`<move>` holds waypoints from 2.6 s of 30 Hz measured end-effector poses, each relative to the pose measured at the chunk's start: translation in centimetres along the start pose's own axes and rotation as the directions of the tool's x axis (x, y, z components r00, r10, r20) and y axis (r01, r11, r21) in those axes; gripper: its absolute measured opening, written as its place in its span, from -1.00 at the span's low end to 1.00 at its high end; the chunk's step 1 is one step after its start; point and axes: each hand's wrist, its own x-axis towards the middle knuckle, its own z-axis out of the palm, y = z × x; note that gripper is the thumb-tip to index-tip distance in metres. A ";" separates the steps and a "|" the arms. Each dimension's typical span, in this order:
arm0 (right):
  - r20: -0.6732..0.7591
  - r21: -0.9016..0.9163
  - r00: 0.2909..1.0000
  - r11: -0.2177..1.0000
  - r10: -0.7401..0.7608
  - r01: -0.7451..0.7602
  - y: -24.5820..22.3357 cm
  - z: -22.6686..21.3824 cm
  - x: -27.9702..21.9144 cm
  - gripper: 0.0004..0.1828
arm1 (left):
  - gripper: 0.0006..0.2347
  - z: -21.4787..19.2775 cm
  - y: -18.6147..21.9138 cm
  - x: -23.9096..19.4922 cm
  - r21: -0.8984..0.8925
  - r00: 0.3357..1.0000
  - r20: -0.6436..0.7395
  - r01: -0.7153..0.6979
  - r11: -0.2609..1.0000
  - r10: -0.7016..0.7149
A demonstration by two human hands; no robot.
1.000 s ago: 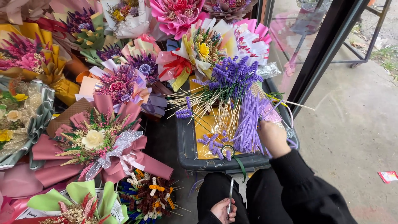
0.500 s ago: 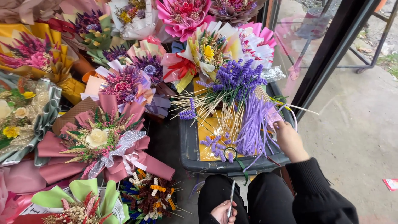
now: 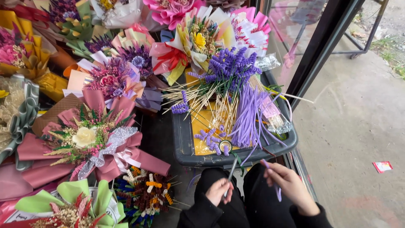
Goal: The person wraps a purple pipe cleaner around a metal rod to form a spiral shape. They repeat this process multiple times, creating several spirals and placing them on a nearby tray. The workspace contains various floral arrangements and craft supplies.
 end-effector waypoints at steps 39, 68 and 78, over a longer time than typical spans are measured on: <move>0.272 -0.097 0.957 0.987 -0.098 0.128 -2.9 4.7 -2.3 -0.72 | -0.70 11.2 15.7 -7.9 0.668 0.950 -0.104 -0.151 0.729 0.293; 0.255 -0.582 0.787 0.561 -0.562 0.589 0.0 7.3 -2.5 -0.89 | -0.64 6.3 10.1 -3.4 0.194 0.991 -0.021 0.135 0.972 -0.134; 0.501 -0.286 0.864 0.931 -0.056 0.226 0.0 3.3 -0.9 -0.78 | -0.66 8.2 14.3 -6.6 0.114 0.962 0.214 0.150 0.982 -0.171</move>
